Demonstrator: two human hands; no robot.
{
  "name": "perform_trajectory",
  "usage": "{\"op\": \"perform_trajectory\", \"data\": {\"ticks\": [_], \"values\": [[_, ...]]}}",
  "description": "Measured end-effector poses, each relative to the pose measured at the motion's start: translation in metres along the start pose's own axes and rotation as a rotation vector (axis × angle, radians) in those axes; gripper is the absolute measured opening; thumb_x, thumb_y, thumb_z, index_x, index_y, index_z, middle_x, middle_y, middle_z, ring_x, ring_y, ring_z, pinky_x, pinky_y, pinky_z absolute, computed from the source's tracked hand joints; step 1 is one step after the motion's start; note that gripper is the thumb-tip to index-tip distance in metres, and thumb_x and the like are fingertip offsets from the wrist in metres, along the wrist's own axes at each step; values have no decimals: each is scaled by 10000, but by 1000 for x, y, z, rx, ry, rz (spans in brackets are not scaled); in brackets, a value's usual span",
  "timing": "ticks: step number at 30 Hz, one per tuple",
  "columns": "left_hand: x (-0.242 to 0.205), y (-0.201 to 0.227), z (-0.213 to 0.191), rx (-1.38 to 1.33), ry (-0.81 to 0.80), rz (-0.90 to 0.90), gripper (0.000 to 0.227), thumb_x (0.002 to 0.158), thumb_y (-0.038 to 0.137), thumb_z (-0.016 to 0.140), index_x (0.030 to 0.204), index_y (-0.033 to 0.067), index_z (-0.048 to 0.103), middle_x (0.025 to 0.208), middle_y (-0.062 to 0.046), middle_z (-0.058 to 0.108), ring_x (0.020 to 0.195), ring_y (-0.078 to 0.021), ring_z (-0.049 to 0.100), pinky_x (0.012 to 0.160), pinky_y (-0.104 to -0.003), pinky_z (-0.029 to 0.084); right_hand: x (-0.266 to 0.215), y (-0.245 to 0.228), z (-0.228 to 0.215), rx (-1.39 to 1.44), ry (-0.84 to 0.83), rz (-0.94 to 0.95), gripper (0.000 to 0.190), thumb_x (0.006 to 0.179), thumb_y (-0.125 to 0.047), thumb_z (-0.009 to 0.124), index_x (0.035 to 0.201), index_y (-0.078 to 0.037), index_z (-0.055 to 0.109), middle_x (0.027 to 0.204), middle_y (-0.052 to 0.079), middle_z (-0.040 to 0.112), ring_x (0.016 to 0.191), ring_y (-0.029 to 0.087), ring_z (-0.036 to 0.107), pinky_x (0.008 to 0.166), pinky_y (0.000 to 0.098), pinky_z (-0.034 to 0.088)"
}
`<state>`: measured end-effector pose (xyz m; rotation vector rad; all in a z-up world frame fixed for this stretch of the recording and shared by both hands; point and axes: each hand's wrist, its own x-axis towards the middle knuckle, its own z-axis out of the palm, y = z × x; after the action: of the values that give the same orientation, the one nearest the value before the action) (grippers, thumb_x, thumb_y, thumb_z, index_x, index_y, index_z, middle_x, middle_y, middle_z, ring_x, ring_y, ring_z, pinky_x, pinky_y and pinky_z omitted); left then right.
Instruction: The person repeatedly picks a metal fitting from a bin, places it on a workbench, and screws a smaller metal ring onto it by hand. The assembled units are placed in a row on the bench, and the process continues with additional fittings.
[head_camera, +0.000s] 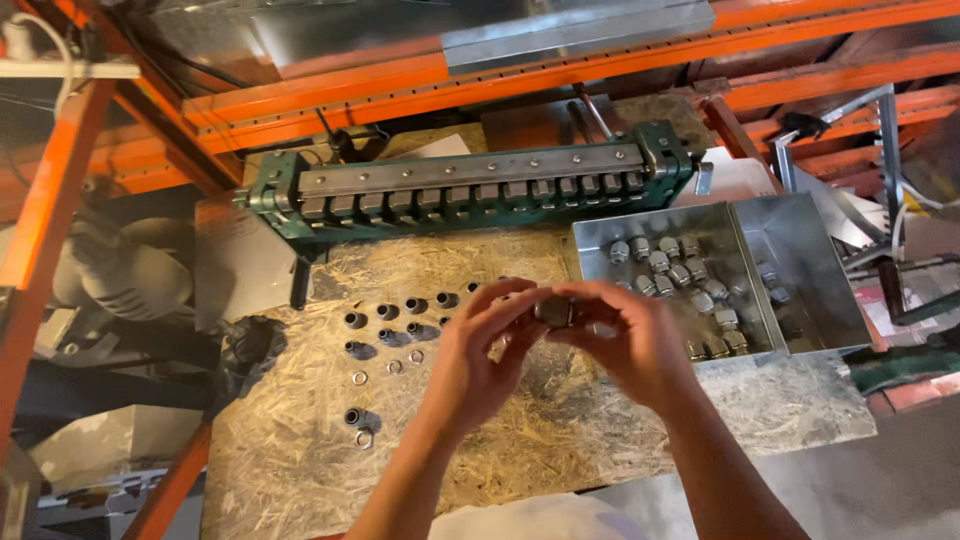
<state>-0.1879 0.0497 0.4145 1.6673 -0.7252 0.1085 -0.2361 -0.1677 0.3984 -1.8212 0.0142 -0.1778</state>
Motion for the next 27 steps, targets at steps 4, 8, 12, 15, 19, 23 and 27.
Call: {"op": "perform_trajectory", "data": {"ticks": [4, 8, 12, 15, 19, 23, 27], "values": [[7, 29, -21, -174, 80, 40, 342, 997, -33, 861, 1338, -29, 832, 1311, -230, 770, 1107, -378, 848, 904, -428, 748, 10, -27, 6, 111, 47, -183, 574, 800, 171, 904, 1335, -34, 867, 1184, 266, 890, 1033, 424, 900, 949, 539, 755], [10, 44, -44, -111, 95, 145, 386, 953, -29, 906, 1331, 1, 838, 1300, -207, 825, 1182, -402, 854, 920, -457, 751, 17, -29, 23, 335, 45, -216, 569, 806, 185, 885, 1352, 37, 827, 1190, 268, 884, 1049, 326, 874, 910, 473, 768], [8, 48, -51, 21, 138, 223, 365, 998, 50, 881, 1358, 90, 841, 1350, -159, 848, 1241, -381, 850, 978, -483, 724, 18, -30, 32, 374, 79, -174, 524, 802, 194, 876, 1304, 50, 839, 1195, 323, 881, 1060, 386, 899, 979, 493, 760], [7, 49, -49, 19, 187, 254, 352, 1006, 35, 870, 1355, 59, 833, 1302, -180, 855, 1153, -379, 865, 912, -476, 729, 14, -50, 34, 257, 76, -258, 458, 860, 147, 848, 1299, 20, 836, 1248, 344, 851, 1092, 424, 884, 1001, 526, 754], [0, 33, -42, 25, 218, 257, 373, 1016, 64, 861, 1383, 29, 805, 1211, -217, 859, 1017, -393, 871, 829, -504, 741, 7, -63, 43, 216, 112, -372, 452, 844, 124, 880, 1276, -4, 840, 1247, 285, 862, 1141, 398, 867, 1029, 511, 742], [-3, 46, -44, -68, 165, 142, 295, 1145, 115, 619, 1291, -69, 798, 1023, -273, 853, 763, -344, 833, 650, -441, 744, -2, -63, 43, 244, 108, -422, 431, 827, 148, 886, 1242, 40, 839, 1251, 290, 855, 1158, 429, 861, 1049, 537, 740], [-3, 65, -69, 79, -123, 261, 747, 1140, 296, 794, 1763, 133, 414, 1764, -205, 558, 1635, -407, 634, 1350, -594, 668, -9, -59, 34, 288, 8, -422, 414, 1013, 92, 808, 1401, -48, 772, 1324, 180, 845, 1153, 242, 851, 996, 338, 768]]}}
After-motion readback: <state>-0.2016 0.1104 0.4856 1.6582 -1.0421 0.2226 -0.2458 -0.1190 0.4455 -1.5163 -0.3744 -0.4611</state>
